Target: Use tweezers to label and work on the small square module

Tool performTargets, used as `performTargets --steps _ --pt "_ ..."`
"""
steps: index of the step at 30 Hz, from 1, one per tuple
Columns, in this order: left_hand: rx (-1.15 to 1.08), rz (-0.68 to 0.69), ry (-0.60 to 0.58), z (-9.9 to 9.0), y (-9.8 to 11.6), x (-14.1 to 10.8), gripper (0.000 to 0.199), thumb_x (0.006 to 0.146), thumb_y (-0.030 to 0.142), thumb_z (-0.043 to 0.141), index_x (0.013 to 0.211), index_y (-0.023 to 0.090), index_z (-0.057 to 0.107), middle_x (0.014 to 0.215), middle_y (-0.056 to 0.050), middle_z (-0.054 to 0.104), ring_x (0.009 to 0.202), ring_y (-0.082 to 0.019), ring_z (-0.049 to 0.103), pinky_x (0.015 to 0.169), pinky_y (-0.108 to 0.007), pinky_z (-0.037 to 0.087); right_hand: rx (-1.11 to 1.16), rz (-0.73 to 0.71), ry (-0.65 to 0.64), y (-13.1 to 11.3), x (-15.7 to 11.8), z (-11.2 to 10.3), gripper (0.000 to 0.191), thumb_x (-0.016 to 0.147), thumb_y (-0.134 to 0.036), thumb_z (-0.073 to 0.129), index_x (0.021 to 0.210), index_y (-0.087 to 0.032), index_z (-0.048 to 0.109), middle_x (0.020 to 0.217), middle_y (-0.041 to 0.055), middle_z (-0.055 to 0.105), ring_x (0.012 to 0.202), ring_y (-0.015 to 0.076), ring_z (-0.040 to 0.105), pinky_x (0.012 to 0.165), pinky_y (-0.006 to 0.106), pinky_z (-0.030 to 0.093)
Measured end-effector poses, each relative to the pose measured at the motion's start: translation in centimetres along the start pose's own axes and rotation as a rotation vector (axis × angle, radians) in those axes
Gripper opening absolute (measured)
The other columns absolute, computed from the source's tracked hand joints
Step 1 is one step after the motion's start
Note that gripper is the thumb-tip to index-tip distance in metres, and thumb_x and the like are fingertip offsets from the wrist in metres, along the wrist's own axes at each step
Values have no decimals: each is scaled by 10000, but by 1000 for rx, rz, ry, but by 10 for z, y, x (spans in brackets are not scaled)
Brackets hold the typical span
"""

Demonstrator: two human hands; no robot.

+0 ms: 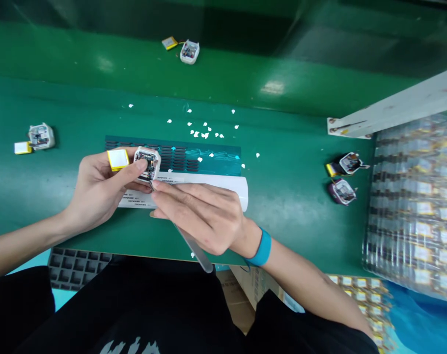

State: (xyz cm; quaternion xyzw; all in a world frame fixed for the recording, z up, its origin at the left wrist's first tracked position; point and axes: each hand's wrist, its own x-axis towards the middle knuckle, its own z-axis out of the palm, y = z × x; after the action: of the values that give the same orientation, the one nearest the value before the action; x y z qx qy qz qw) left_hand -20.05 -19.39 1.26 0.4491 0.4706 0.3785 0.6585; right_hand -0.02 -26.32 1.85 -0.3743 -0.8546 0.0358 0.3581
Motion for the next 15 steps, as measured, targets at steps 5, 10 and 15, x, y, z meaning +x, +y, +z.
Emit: performTargets --steps 5,10,15 --pt "30 46 -43 -2 1 0 229 778 322 889 902 189 750 802 4 738 600 -160 724 580 -282 673 93 79 88 2 1 5 182 963 -90 700 1141 -121 717 1086 123 822 1047 179 794 938 279 684" --pt "73 68 -58 1 1 -2 232 759 254 860 832 189 649 700 19 711 498 -175 694 524 -311 665 194 205 165 3 -1 12 214 961 -116 710 1165 -179 728 1018 63 837 916 194 817 818 303 715" --pt "113 63 -53 2 1 -3 260 753 197 819 713 201 562 600 54 631 442 -141 634 489 -289 650 139 135 71 0 -2 6 214 950 -51 691 1129 -160 736 1069 91 828 989 203 809 867 313 713"
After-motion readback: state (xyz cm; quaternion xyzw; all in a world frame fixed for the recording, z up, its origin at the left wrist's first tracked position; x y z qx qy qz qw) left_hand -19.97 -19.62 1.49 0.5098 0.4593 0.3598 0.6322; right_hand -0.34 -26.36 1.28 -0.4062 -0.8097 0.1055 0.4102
